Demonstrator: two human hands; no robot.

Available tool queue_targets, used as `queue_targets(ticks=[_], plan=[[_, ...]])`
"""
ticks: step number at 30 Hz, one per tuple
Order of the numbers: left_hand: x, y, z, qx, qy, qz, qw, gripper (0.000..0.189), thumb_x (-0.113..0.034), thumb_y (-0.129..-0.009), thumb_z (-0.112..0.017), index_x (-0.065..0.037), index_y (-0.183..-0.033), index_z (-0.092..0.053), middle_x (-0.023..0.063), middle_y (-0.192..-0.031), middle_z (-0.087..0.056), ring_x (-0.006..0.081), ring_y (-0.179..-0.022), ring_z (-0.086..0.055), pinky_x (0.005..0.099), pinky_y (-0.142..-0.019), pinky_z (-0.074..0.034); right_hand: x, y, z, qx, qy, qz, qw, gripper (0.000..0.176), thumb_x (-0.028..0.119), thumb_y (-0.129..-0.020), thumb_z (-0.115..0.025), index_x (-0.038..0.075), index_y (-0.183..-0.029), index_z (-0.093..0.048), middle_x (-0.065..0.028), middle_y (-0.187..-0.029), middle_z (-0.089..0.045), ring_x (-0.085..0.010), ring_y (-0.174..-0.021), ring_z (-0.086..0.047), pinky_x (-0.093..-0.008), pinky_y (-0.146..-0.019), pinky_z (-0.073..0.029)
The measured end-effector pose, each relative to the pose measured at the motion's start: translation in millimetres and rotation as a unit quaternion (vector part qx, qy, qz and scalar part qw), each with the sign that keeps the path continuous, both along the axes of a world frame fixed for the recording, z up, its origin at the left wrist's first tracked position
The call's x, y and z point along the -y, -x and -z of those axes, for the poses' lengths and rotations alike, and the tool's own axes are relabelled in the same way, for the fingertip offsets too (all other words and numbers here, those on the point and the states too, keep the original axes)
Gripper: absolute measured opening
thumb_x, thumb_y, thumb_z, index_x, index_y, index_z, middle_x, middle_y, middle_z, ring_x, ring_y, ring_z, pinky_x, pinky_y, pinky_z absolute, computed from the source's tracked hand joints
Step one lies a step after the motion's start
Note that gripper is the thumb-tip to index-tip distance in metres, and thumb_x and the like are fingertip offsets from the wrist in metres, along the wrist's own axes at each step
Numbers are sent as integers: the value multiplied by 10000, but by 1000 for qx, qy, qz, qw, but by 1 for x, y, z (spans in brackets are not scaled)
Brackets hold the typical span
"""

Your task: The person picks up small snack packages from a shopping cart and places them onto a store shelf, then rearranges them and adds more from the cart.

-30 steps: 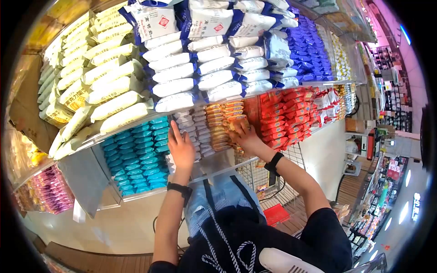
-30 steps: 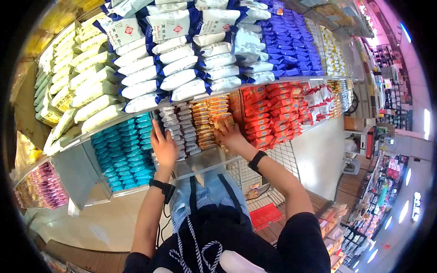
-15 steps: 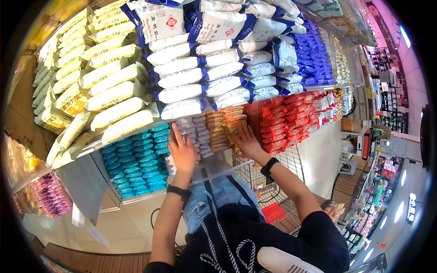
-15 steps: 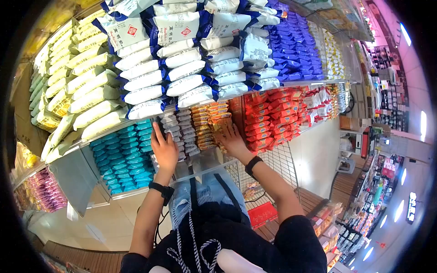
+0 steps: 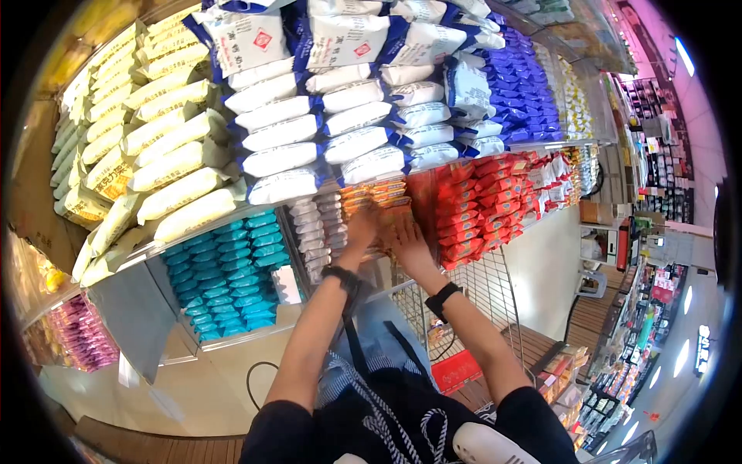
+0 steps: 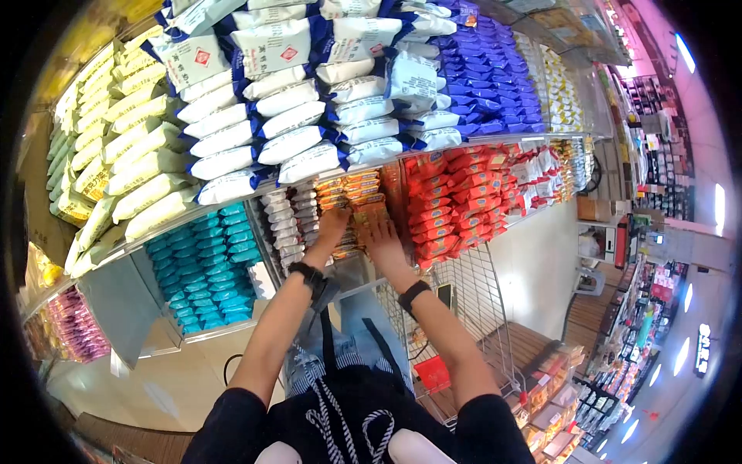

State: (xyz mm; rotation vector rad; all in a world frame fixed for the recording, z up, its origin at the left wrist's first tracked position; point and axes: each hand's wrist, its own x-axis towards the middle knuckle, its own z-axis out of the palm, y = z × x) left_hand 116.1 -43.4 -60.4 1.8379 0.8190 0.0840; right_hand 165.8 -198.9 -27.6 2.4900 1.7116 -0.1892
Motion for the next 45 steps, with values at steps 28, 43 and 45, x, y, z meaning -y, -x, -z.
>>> queue_targets(ticks=[28, 43, 45], plan=[[24, -39, 21, -204, 65, -27, 976, 293, -299, -793, -511, -54, -906, -628, 207, -879, -624, 361, -828, -606, 445, -725, -487, -3, 43, -16, 38, 35, 288, 956, 289, 150, -736, -522, 59, -1011, -518, -149, -1054, -508, -264, -922, -529, -370, -723, -459], [88, -9, 0, -14, 585, -230, 778, 584, -534, -901, -256, -66, -1209, -420, 132, -1126, -535, 290, -1000, -527, 416, -841, -444, 14, 45, 10, -71, 15, 366, 928, 194, 111, -740, -522, 25, -914, -529, -162, -947, -524, -302, -890, -549, -389, -743, -447], [94, -16, -16, -19, 587, -252, 769, 573, -548, -899, -249, -89, -1171, -457, 102, -1112, -546, 261, -985, -533, 406, -827, -448, 26, 49, -22, -124, -64, 326, 935, 196, 95, -733, -528, 19, -914, -532, -157, -939, -520, -292, -912, -530, -377, -734, -438]])
